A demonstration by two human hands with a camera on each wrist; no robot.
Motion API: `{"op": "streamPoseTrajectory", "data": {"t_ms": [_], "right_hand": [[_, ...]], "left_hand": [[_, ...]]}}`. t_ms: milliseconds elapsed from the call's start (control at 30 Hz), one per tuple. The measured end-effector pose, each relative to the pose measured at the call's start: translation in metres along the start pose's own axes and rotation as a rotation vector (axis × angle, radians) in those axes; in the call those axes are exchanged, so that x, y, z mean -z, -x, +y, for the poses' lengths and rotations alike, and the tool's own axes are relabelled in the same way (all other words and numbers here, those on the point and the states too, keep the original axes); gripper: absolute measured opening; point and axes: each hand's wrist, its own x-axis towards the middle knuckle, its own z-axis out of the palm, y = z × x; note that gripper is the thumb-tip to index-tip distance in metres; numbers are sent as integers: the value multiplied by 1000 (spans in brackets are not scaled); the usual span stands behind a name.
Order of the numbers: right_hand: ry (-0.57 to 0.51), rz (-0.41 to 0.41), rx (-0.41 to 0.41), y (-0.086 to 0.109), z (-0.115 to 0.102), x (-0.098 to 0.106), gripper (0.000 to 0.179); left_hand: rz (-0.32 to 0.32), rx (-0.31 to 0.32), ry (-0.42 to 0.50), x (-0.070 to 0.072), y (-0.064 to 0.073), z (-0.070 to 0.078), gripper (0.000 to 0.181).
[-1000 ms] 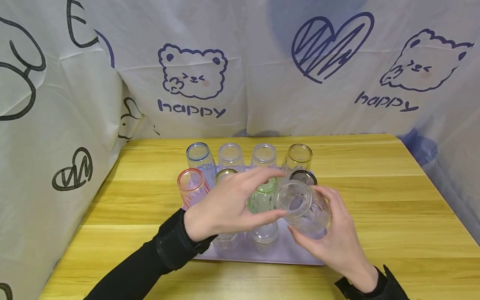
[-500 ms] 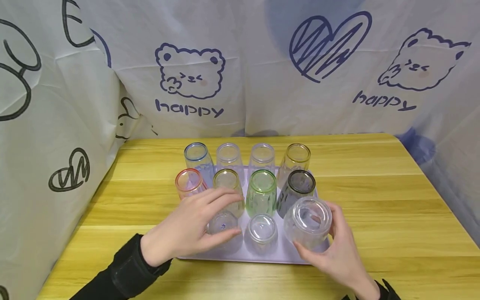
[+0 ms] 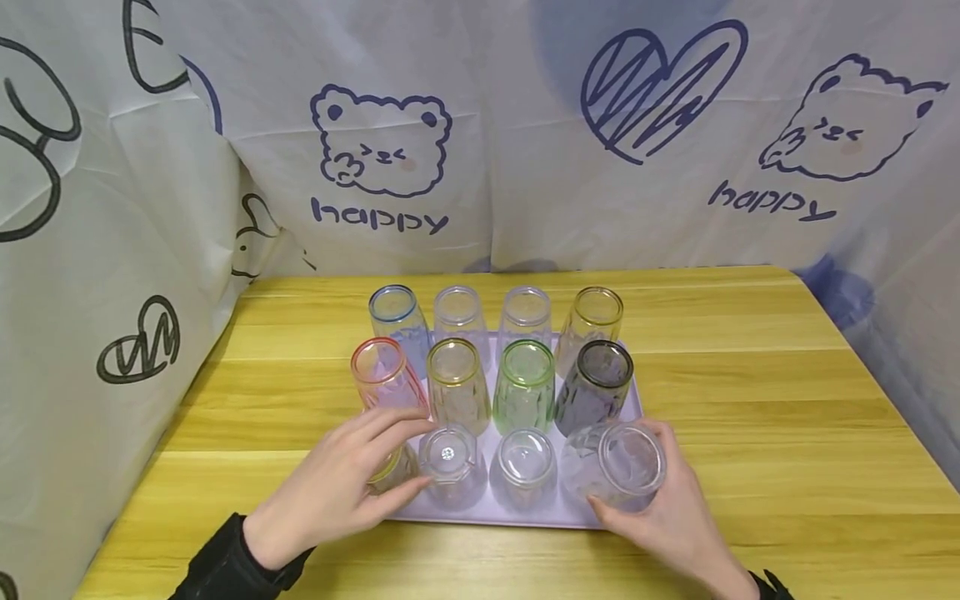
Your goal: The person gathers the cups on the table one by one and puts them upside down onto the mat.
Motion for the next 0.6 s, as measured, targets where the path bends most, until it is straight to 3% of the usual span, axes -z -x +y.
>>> {"op": "streamPoseTrajectory", "data": {"t_ms": [367, 600], "right_hand": [[143, -19, -1, -1, 8, -7, 86], [224, -19, 3, -2, 12, -10, 85]], "left_hand": [[49, 17, -16, -13, 16, -12, 45], [38, 60, -25, -14, 22, -16, 48]]}}
